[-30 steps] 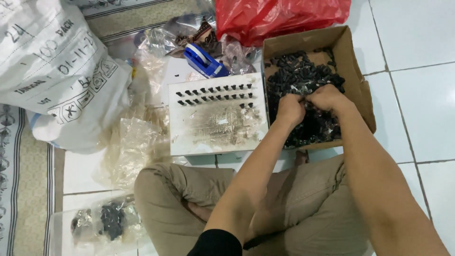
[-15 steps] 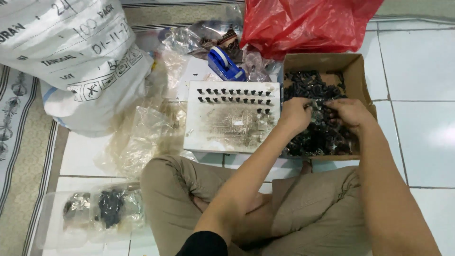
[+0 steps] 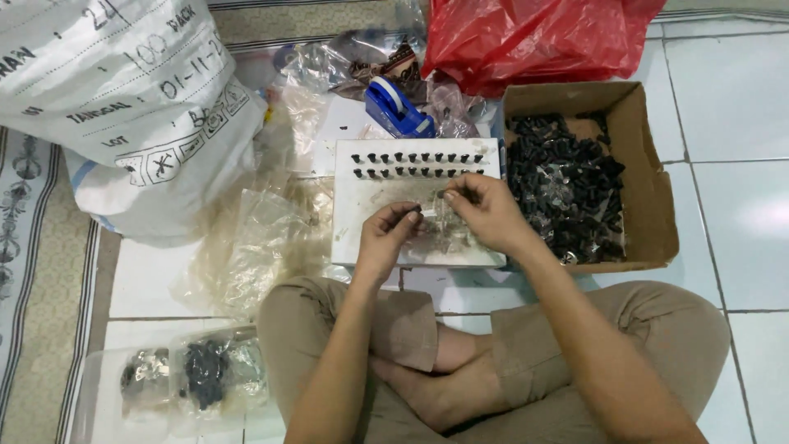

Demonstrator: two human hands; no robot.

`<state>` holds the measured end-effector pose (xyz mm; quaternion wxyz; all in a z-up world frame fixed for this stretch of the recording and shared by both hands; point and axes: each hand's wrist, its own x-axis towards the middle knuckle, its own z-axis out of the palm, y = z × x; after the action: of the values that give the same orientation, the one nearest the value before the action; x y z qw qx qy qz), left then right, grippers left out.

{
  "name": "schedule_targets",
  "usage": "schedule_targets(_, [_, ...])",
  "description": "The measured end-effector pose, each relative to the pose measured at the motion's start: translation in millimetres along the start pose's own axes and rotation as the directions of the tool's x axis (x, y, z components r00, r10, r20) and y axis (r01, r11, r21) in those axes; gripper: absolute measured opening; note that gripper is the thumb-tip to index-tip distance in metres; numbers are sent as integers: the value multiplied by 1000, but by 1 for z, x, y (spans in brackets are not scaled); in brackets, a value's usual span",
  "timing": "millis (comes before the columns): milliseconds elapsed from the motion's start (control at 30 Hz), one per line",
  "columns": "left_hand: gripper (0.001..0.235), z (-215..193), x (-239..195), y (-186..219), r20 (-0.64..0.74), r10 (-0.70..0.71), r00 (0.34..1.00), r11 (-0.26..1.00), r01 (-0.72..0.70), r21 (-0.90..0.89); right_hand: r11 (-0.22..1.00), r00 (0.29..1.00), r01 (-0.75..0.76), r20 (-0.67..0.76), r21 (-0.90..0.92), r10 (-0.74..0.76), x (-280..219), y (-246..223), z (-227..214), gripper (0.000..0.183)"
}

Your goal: The person sits on the floor and repeatedly picks up small black plastic components from a cardboard box. They join two pieces together by hand and place the assembled unit into a white tray with multiple slots. The process is repeated continuously as the tray gradually fills.

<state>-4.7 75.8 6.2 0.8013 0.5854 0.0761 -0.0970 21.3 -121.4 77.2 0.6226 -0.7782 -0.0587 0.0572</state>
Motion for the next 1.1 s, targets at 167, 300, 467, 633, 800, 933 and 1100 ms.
schedule_targets(167, [22,7,13,0,35,62,997,997,-63,41,999,999,12,-32,-42,-13,0,26,11,9])
schedule_targets(300, [18,8,24,-2,57,121,991,990,-125,59,997,997,43,-67,-66,-47,3,28,11,7])
schedule_targets(467, [19,13,21,0,25,129,991,991,-129,20,994,995,60,-75,-94,-68,4,26,13,7])
schedule_targets(633, [18,17,20,0,-3,145,989,989,-145,21,992,994,56,-86,-113,-65,5,29,15,7])
schedule_targets(800, [19,18,19,1,27,155,987,987,-154,-50,990,994,71,-75,-118,-81,3,30,16,6])
schedule_targets(933, [19,20,16,1,30,162,986,987,-162,-1,992,995,63,-74,-110,-72,2,28,18,6])
schedule_targets(1100, [18,16,18,-4,33,176,984,984,-177,22,972,997,72,-11,-225,-76,-1,17,17,7])
